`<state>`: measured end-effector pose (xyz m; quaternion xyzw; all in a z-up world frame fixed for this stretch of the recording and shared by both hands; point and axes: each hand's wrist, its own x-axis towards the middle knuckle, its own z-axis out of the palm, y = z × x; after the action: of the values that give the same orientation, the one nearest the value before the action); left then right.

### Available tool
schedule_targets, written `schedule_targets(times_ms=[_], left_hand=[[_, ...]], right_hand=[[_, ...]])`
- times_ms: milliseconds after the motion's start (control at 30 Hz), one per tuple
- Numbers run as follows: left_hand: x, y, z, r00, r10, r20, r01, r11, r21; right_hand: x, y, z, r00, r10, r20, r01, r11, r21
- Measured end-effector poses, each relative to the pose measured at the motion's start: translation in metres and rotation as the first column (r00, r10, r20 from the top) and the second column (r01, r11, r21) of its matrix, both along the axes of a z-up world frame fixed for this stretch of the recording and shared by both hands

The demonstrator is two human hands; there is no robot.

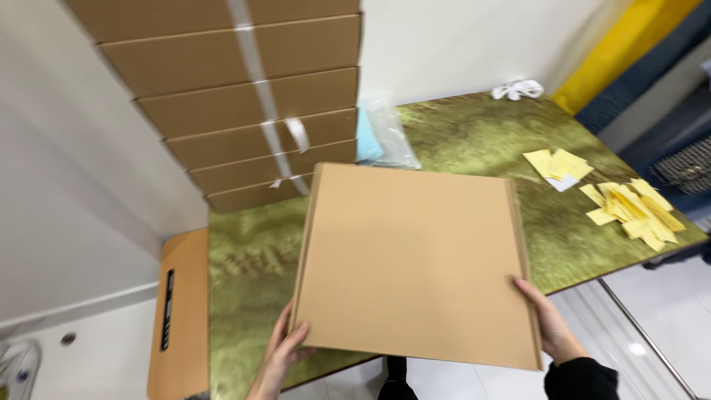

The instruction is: Untying ribbons and opening cardboard boxes to inspect or remove packaged items

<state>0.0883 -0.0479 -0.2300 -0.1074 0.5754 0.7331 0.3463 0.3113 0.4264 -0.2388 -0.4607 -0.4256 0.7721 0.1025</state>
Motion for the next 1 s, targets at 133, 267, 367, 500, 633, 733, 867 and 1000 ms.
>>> schedule_targets(times_ms=[133, 267, 367, 500, 633, 733, 867, 1000], left_hand=[[-0.025, 0.106, 0.049, 0.977, -0.194, -0.091, 0.192, 0.981, -0.023], [-0.051, 0.211, 0.086, 0.956, -0.261, -0.135, 0.260, 0.965, -0.032], [-0.073, 0.276, 0.093, 0.935, -0.334, -0.121, 0.322, 0.941, -0.107], [-0.101, 0.353, 0.076, 0.870, -0.470, -0.147, 0.442, 0.877, -0.191], [-0.120, 0.417, 0.077, 0.852, -0.501, -0.150, 0.478, 0.863, -0.166], [-0.134, 0.456, 0.062, 0.824, -0.549, -0.144, 0.515, 0.829, -0.217], [-0.148, 0.489, 0.038, 0.862, -0.490, -0.128, 0.473, 0.870, -0.142], [-0.162, 0.522, -0.003, 0.911, -0.402, -0.085, 0.397, 0.915, -0.073]], right_hand=[[0.027, 0.016, 0.062, 0.959, -0.265, 0.102, 0.250, 0.958, 0.141], [0.030, 0.067, 0.061, 0.928, -0.372, 0.007, 0.362, 0.905, 0.223], [-0.005, 0.124, 0.035, 0.906, -0.417, -0.070, 0.422, 0.879, 0.223], [-0.106, 0.184, 0.021, 0.870, -0.423, -0.251, 0.469, 0.869, 0.160], [-0.209, 0.223, 0.009, 0.850, -0.514, -0.116, 0.526, 0.841, 0.127], [-0.271, 0.239, -0.002, 0.841, -0.531, -0.103, 0.539, 0.839, 0.077], [-0.329, 0.240, -0.018, 0.790, -0.607, -0.084, 0.612, 0.789, 0.059], [-0.359, 0.205, 0.018, 0.849, -0.527, 0.025, 0.525, 0.849, 0.057]])
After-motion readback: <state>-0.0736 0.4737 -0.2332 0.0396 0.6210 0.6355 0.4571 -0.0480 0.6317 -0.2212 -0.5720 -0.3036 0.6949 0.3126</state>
